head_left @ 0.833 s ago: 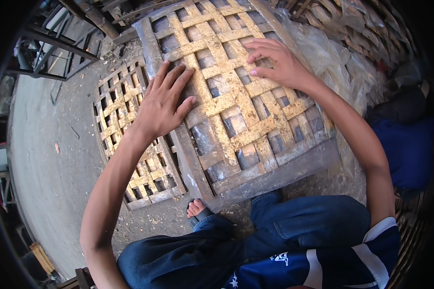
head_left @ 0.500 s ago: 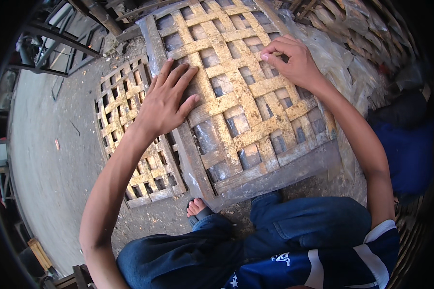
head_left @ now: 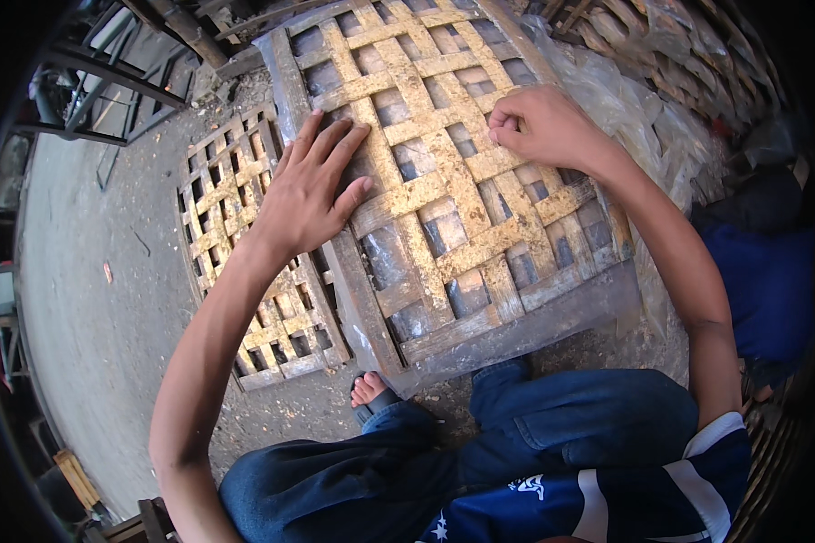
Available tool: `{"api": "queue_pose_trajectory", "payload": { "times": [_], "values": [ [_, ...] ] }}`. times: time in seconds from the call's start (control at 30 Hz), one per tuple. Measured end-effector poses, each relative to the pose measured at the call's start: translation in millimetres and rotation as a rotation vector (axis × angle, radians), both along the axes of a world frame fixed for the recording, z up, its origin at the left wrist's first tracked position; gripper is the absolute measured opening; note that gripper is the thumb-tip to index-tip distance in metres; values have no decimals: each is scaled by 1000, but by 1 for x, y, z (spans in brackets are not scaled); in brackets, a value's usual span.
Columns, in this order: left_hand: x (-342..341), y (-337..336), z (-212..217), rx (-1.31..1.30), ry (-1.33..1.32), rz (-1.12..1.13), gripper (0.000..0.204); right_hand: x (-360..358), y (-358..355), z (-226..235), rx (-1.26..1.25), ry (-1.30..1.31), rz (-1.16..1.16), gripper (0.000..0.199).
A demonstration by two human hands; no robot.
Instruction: The person sits on the floor and handles a wooden lattice frame wrapped in plastic. They unwrap the plastic, pick up a separate lattice piece to inspect it, and then place it back down. The person then rubs the surface of the wrapped lattice with their hands and finally covers it with the plastic sheet again.
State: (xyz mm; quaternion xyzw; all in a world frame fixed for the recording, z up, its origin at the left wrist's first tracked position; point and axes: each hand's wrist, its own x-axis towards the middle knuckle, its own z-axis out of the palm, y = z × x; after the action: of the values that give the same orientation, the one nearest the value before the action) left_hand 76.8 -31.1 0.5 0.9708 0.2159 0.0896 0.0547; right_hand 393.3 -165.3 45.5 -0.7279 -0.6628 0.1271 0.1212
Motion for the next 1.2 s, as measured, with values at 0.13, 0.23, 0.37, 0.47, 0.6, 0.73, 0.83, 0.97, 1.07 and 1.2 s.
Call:
{"api": "queue_pose_trajectory", "payload": {
  "times": [0.13,0.23,0.37,0.47,0.6,0.73,0.83,0.97,1.07,1.2],
  "values": [
    [1,0,-1,-1,-1,-4,66,17,-2,-1,67,-43,68,18],
    [-2,1,-1,-19,-3,-1,66,11,-4,3,91,-110,125,19],
    [-1,1,-2,-21,0,1,67,15,-6,-5,164,-214,182,21],
    [-1,2,-3,-4,5,-4,68,14,-6,-5,155,-257,174,22],
    [0,2,-2,-8,7,-6,69,18,-4,-10,199,-208,201,20],
    [0,2,-3,4,18,7,70,18,-3,-9,251,-101,206,17],
    [0,3,-4,3,16,3,70,21,-2,-1,276,-26,152,26],
    [0,1,-3,-8,10,2,69,35,0,5,230,-14,104,31],
    [-5,2,-2,-16,14,14,69,55,4,8,270,-4,9,33],
    [-2,1,0,-30,23,18,69,148,6,-25,511,23,-309,28]
  ]
}}
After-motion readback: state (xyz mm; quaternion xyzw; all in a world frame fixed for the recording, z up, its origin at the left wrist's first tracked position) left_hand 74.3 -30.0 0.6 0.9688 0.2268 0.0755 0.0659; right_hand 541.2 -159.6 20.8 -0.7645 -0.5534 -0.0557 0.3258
